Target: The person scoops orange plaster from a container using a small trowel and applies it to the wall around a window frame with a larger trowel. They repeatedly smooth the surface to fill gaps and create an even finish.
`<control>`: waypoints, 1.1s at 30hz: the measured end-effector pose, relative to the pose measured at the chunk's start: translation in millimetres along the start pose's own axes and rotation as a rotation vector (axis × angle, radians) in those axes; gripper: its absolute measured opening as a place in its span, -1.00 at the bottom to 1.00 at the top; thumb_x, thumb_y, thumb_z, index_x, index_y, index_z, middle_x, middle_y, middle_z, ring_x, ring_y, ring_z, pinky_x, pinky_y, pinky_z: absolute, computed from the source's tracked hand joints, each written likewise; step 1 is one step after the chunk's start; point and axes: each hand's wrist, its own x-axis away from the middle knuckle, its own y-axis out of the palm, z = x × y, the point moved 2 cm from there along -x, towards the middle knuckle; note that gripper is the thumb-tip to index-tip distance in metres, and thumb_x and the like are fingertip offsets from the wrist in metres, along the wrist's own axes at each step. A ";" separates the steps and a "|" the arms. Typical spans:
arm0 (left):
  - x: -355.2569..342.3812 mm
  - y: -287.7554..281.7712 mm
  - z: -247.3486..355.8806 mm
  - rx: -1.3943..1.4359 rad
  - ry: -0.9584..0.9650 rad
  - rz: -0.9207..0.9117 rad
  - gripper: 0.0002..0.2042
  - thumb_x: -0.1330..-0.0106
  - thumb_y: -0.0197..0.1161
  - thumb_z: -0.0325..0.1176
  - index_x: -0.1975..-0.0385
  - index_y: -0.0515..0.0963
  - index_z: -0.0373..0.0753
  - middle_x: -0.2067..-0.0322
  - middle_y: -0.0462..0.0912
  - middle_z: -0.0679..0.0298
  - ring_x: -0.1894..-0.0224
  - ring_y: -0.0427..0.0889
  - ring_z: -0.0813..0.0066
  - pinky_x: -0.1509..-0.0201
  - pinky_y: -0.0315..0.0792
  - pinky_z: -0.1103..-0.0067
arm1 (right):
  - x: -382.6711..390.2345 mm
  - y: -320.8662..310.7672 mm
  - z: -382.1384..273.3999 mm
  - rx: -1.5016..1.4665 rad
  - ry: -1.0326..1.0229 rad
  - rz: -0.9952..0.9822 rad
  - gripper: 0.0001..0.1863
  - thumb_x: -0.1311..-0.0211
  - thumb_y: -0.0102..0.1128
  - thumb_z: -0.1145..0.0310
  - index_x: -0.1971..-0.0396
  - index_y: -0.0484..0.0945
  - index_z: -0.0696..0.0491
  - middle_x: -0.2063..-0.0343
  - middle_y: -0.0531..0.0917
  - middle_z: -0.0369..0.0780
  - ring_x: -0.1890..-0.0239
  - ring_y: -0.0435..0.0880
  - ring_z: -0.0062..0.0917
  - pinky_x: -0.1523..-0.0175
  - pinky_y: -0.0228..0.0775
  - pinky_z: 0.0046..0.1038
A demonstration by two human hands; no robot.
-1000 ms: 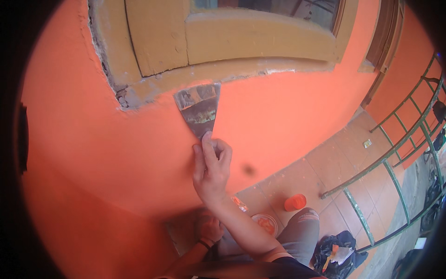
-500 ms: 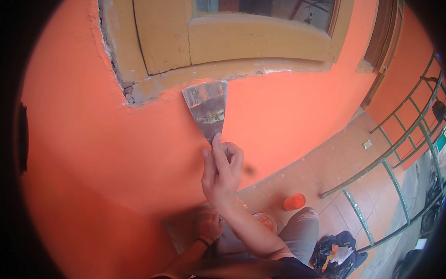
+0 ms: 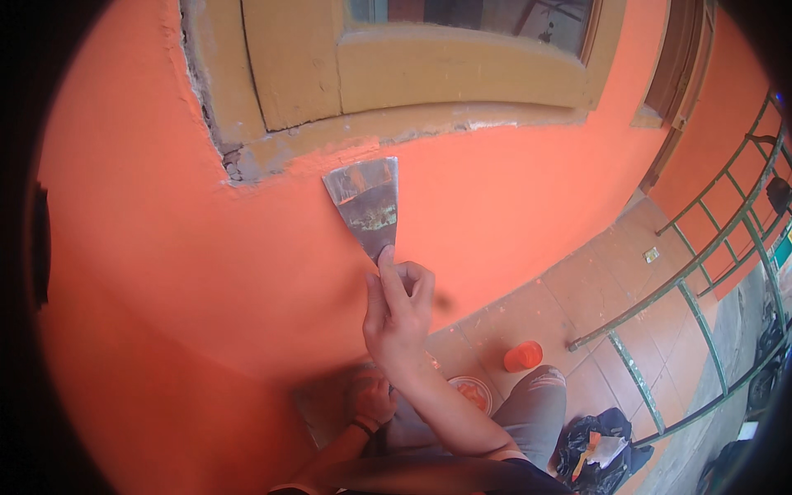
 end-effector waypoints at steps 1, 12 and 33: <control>-0.2 -0.6 0.3 -0.004 0.001 0.005 -0.71 -0.26 0.23 -0.11 0.29 0.44 -0.20 0.42 0.60 0.08 0.40 0.65 0.02 0.36 0.55 0.18 | 1.2 -1.3 -1.1 -0.015 0.004 -0.004 -0.53 -0.20 0.29 0.64 -0.14 0.55 0.15 0.32 0.48 -0.18 0.34 0.44 -0.51 0.31 0.32 -0.54; 0.5 -1.4 0.3 -0.005 0.008 0.023 -0.72 -0.24 0.24 -0.13 0.30 0.44 -0.20 0.42 0.60 0.08 0.39 0.65 0.03 0.37 0.54 0.18 | -2.3 6.7 0.0 -0.014 -0.019 0.014 -0.52 -0.21 0.30 0.62 -0.16 0.54 0.14 0.31 0.49 -0.17 0.33 0.45 -0.51 0.28 0.35 -0.54; -0.1 4.5 -2.4 0.006 -0.018 -0.005 -0.74 -0.22 0.23 -0.17 0.27 0.44 -0.20 0.38 0.60 0.09 0.35 0.66 0.03 0.33 0.55 0.17 | -26.9 -34.6 -32.4 0.061 0.093 -0.156 -0.52 -0.18 0.26 0.66 -0.14 0.56 0.12 0.29 0.44 -0.17 0.35 0.46 -0.48 0.30 0.37 -0.50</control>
